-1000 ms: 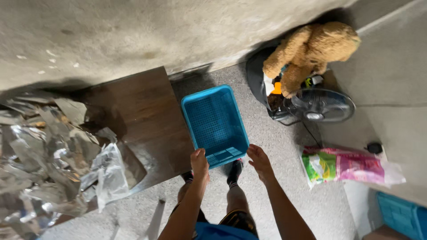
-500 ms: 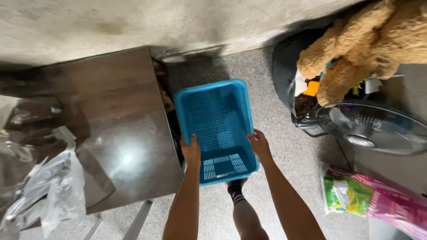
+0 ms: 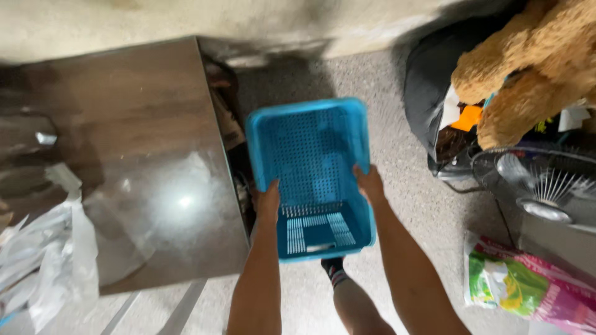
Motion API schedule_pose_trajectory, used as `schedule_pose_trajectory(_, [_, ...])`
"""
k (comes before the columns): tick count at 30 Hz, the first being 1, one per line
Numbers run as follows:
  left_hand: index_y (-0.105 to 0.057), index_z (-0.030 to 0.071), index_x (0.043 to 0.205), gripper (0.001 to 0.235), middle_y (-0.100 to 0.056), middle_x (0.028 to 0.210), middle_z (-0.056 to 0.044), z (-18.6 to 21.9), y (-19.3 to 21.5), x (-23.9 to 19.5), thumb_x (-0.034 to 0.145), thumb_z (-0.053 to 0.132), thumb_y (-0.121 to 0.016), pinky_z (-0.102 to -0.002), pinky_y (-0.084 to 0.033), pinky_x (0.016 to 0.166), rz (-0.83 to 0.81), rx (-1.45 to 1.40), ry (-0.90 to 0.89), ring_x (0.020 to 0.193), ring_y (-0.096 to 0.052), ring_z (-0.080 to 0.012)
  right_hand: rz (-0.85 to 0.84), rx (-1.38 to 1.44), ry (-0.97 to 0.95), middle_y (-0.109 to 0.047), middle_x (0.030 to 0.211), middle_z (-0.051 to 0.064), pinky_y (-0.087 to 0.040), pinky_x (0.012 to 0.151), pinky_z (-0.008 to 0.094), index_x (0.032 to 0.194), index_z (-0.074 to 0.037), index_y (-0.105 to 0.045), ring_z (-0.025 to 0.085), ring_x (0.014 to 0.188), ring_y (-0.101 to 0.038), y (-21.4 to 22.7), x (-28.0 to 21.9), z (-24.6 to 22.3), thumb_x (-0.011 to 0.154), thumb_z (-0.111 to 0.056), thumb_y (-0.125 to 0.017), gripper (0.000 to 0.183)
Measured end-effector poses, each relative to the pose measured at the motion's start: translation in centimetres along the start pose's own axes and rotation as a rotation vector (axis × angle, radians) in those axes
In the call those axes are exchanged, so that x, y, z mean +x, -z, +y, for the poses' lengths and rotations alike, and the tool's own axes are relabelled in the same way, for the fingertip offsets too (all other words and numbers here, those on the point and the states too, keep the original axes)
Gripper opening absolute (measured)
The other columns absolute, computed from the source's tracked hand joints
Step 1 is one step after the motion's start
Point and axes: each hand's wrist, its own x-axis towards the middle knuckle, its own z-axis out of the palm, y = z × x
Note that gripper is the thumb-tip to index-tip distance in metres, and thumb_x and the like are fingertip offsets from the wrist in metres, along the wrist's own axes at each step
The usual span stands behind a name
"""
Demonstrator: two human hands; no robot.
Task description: The person seals small bags of snacks using a heat sealer, then places each sealed bag into a blue plastic basket.
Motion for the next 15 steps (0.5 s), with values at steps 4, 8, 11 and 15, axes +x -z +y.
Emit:
schedule_pose_trajectory(4, [-0.046, 0.0, 0.144, 0.098, -0.058, 0.138, -0.029, 1.4, 1.3, -1.9, 0.077, 0.068, -0.067, -0.049, -0.042, 0.111, -0.045, 0.018, 0.008, 0.131, -0.053, -0.0457, 0.092, -0.062, -0.022, -0.065, 0.127, 0.029, -0.05, 0.099, 0.048, 0.135, 0.003, -0.059, 0.042, 0.12, -0.063, 4.0, -1.7, -1.2, 0.093, -0.07, -0.055, 0.085])
schedule_pose_trajectory(8, [-0.046, -0.012, 0.139, 0.11, -0.054, 0.137, -0.036, 4.0, 3.4, -5.7, 0.08, 0.081, -0.063, -0.05, -0.043, 0.11, -0.1, 0.146, -0.048, 0.131, -0.053, -0.0477, 0.099, -0.086, -0.007, -0.061, 0.132, 0.03, -0.047, 0.101, 0.051, 0.138, 0.006, -0.056, 0.043, 0.124, -0.059, 9.1, -6.0, -2.8, 0.094, -0.074, -0.053, 0.091])
schedule_pose_trajectory(11, [-0.049, -0.008, 0.138, 0.107, -0.061, 0.131, -0.032, 5.5, 6.4, -10.1, 0.074, 0.077, -0.061, -0.051, -0.049, 0.105, -0.198, 0.142, -0.127, 0.124, -0.061, -0.0448, 0.117, -0.12, 0.035, -0.07, 0.124, 0.026, -0.05, 0.099, 0.048, 0.133, 0.002, -0.064, 0.039, 0.116, -0.066, 13.4, -11.1, -4.1, 0.09, -0.07, -0.057, 0.084])
schedule_pose_trajectory(15, [-0.042, -0.018, 0.139, 0.105, -0.061, 0.127, -0.039, 8.1, 12.8, -18.2, 0.087, 0.07, -0.065, -0.049, -0.053, 0.101, -0.335, 0.186, -0.347, 0.119, -0.063, -0.0474, 0.276, -0.412, 0.464, -0.069, 0.112, 0.031, -0.052, 0.084, 0.056, 0.135, -0.001, -0.065, 0.048, 0.105, -0.066, 20.9, -19.7, -4.4, 0.103, -0.062, -0.058, 0.069])
